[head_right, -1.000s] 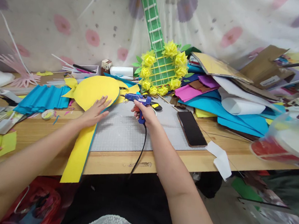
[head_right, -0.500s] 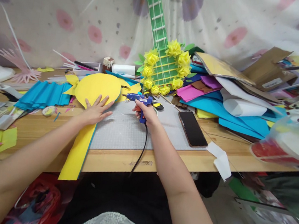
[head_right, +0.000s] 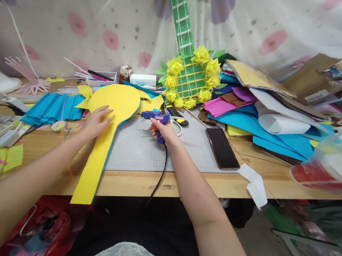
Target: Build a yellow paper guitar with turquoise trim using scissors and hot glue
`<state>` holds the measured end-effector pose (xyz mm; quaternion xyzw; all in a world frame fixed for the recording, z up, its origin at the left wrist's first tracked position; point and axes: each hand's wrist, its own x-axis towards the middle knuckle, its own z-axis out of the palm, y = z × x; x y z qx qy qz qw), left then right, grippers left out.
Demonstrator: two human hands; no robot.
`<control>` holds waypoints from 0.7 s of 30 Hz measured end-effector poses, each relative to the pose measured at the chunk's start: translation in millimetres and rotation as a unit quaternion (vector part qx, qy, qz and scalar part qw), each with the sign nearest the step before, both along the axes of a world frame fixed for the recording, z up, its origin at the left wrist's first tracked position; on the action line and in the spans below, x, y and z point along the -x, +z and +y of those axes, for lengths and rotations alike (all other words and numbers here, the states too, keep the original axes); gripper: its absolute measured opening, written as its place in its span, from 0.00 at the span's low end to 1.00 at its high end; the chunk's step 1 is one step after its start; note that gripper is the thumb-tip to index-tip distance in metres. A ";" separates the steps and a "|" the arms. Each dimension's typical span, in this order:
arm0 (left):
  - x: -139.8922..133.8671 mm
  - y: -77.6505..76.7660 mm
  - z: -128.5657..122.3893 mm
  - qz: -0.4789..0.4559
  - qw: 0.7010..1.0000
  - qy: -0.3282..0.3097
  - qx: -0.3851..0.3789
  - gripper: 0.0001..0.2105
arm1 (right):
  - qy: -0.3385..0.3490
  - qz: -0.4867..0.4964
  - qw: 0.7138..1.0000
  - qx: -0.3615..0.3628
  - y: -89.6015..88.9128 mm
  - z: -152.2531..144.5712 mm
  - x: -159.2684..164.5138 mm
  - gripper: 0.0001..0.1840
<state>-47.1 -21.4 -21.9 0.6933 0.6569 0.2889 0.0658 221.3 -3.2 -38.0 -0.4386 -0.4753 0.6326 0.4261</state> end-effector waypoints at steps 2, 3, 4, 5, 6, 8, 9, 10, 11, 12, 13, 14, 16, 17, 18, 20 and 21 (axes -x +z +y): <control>-2.5 -1.4 -1.7 0.029 0.999 0.016 -0.008 0.15 | 0.007 -0.011 1.000 0.000 -0.3 -2.1 3.1 0.14; -5.4 -1.4 -1.7 0.042 0.999 0.018 -0.010 0.14 | 0.012 -0.016 1.000 -0.001 -0.6 -2.8 4.3 0.14; -8.9 -0.7 -1.3 0.057 0.998 0.018 -0.008 0.15 | 0.016 -0.018 1.000 -0.002 -1.0 -3.4 5.3 0.15; -13.1 0.5 -0.5 0.073 0.997 0.019 0.002 0.17 | 0.020 -0.020 1.000 -0.003 -1.5 -3.8 5.9 0.15; -17.5 2.2 0.6 0.088 0.996 0.026 0.018 0.20 | 0.023 -0.021 1.000 -0.004 -2.1 -4.0 6.3 0.15; -26.4 6.9 2.7 0.112 0.990 0.052 0.064 0.24 | 0.026 -0.022 0.999 -0.005 -3.3 -3.8 6.3 0.15; -30.4 9.6 3.4 0.119 0.987 0.068 0.087 0.24 | 0.027 -0.021 0.999 -0.005 -3.8 -3.6 6.1 0.15; -33.9 12.5 3.7 0.123 0.983 0.083 0.107 0.23 | 0.027 -0.020 0.999 -0.005 -4.1 -3.3 5.9 0.15; -36.9 15.3 3.8 0.124 0.980 0.094 0.124 0.22 | 0.027 -0.018 0.999 -0.005 -4.2 -3.1 5.8 0.15; -39.1 18.0 3.7 0.122 0.978 0.101 0.136 0.21 | 0.027 -0.015 1.000 -0.004 -4.0 -3.0 5.6 0.15; -40.6 20.5 3.5 0.118 0.977 0.104 0.145 0.21 | 0.028 -0.011 1.000 -0.004 -3.6 -2.9 5.6 0.15; -41.3 22.7 3.4 0.113 0.976 0.105 0.151 0.20 | 0.029 -0.009 1.000 -0.003 -3.0 -2.9 5.6 0.15; -40.7 26.1 4.0 0.104 0.976 0.103 0.160 0.20 | 0.031 -0.007 0.999 0.000 -1.5 -3.3 5.9 0.15; -39.5 27.2 4.8 0.103 0.976 0.103 0.164 0.21 | 0.032 -0.009 0.999 0.002 -0.8 -3.6 6.0 0.14; -37.7 27.9 6.0 0.102 0.975 0.103 0.168 0.21 | 0.033 -0.011 0.999 0.004 -0.2 -4.0 6.3 0.14; -33.2 28.4 9.2 0.102 0.974 0.100 0.173 0.22 | 0.035 -0.015 0.999 0.006 0.5 -5.2 7.2 0.14; -30.7 28.3 11.2 0.102 0.975 0.096 0.174 0.22 | 0.037 -0.017 0.999 0.006 0.5 -6.0 8.1 0.14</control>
